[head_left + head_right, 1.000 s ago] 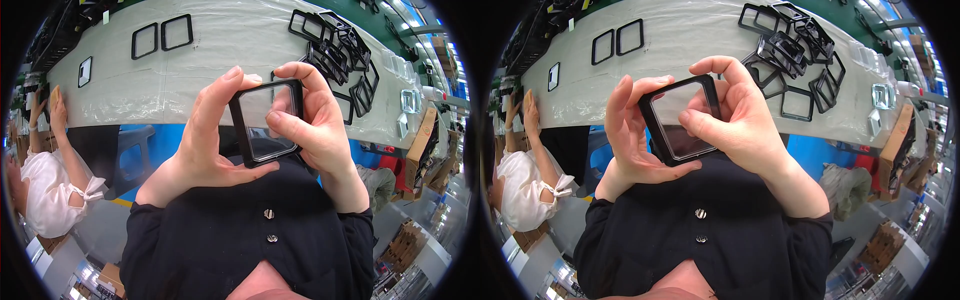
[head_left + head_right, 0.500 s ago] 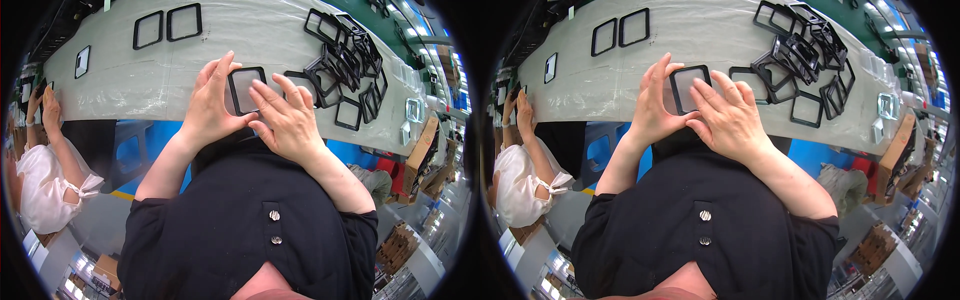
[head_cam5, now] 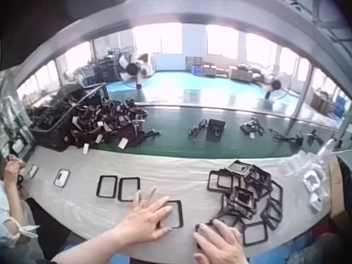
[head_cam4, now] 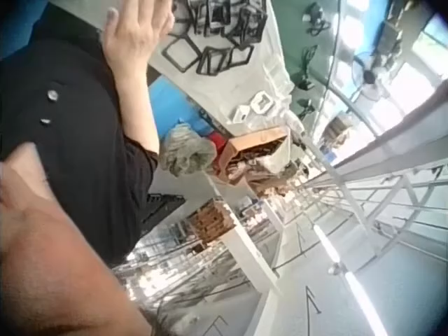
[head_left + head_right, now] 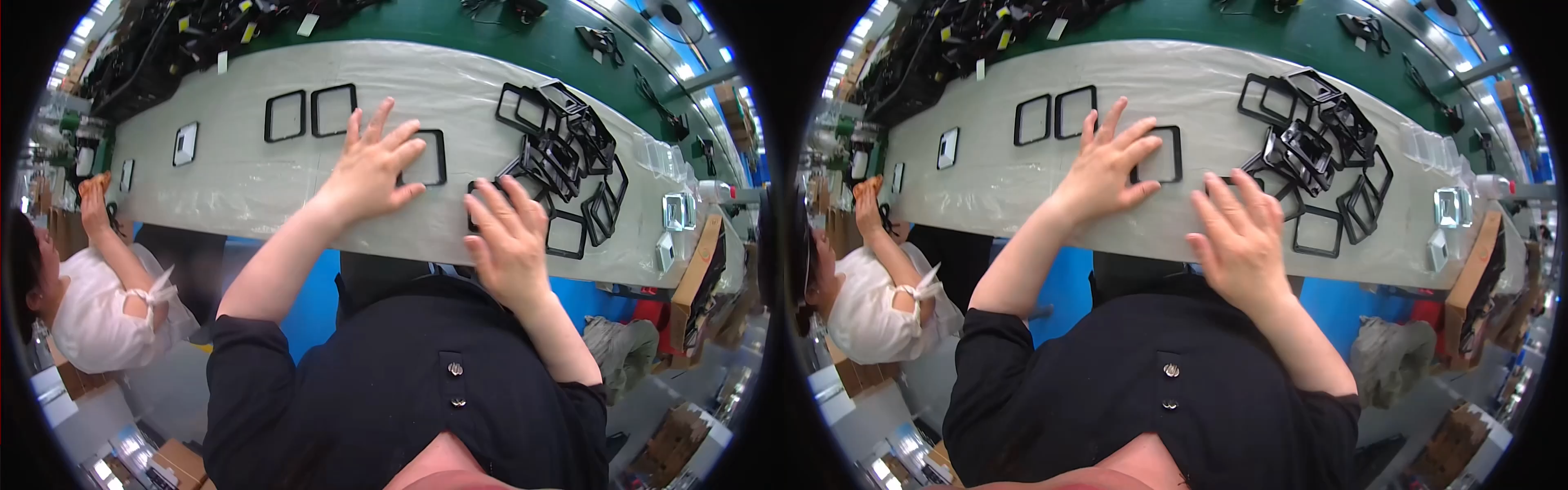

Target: Assembling clear panes into black plastic frames on a factory production line.

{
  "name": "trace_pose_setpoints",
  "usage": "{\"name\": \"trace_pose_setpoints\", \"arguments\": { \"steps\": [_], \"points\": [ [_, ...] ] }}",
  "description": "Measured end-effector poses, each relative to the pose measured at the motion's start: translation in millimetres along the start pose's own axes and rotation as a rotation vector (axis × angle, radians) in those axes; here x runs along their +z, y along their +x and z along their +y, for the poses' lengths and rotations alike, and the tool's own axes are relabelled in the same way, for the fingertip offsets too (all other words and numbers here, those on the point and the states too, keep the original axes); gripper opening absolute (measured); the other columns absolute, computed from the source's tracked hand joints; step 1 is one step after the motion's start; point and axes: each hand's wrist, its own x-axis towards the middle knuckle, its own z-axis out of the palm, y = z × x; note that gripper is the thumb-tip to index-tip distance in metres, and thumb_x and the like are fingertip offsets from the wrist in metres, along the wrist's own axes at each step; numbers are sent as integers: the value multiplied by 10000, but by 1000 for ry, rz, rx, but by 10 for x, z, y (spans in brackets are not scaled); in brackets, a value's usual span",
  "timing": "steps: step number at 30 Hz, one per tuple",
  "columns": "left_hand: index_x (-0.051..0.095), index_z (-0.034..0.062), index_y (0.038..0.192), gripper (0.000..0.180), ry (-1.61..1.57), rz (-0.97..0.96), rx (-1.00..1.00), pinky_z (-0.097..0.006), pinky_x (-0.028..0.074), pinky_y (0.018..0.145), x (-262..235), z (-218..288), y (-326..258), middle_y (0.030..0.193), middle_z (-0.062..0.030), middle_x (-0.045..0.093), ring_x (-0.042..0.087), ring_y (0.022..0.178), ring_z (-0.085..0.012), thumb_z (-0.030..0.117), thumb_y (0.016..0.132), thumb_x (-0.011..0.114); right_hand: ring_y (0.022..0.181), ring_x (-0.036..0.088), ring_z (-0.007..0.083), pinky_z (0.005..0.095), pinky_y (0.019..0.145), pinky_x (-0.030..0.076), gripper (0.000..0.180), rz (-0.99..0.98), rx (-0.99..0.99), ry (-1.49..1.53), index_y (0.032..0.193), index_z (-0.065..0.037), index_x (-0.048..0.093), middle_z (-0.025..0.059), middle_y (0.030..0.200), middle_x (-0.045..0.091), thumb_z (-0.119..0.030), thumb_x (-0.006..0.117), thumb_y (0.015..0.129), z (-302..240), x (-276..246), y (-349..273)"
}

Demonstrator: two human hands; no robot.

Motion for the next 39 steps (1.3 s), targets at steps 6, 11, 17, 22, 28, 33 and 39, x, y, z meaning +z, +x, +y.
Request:
{"name": "trace_pose_setpoints", "arguments": {
  "steps": [6,11,17,22,28,33,39],
  "points": [
    [577,172,1307,524,180,-106,-67,-511,138,1169,-215,-675,254,1550,-104,307,155,1469,-348,336,817,669,1266,482,339,432,1025,337,334,254,269,-63,1195,-68,652,125,1297,599,-232,604,908,888,-560,-414],
    [523,174,1369,573,246,-33,-240,-528,116,1173,-209,-803,271,1539,-132,312,139,1480,-313,261,825,680,1180,551,340,478,1019,386,367,392,601,-231,1189,-43,638,143,1207,638,-273,603,905,2375,-908,-869],
    [561,96,1295,527,-51,112,52,-486,276,1121,-48,492,604,1449,-163,432,359,1374,-359,252,817,718,1314,444,307,462,1084,347,516,223,682,-464,1319,-62,551,137,1377,533,-355,585,897,3347,-578,-400],
    [570,54,1259,601,-223,84,11,-461,365,1043,197,1193,841,1387,-245,463,478,1243,-392,463,831,675,1136,607,243,394,907,505,418,209,512,-685,1269,-129,602,67,1263,633,-300,612,888,3699,-499,-347],
    [485,-37,1242,806,-261,-11,-216,-452,435,957,272,1388,1100,1369,-262,438,552,1086,-397,570,761,709,1036,641,243,349,855,511,278,317,464,-605,1129,-187,710,41,1207,663,-222,665,858,3557,-484,-394],
    [536,28,1198,444,-278,116,174,-450,379,1057,262,1171,1453,1424,-171,443,441,1295,-364,278,856,667,842,631,211,345,748,507,179,587,455,-471,1045,-139,741,26,963,677,-150,666,883,3033,-781,-385],
    [632,53,986,176,-324,-414,84,-394,461,970,12,986,1673,1453,-153,443,566,1155,-344,162,848,646,810,612,94,236,771,465,212,501,711,1111,1110,-35,614,44,925,688,-90,650,909,1999,-715,-416]
  ]
}}
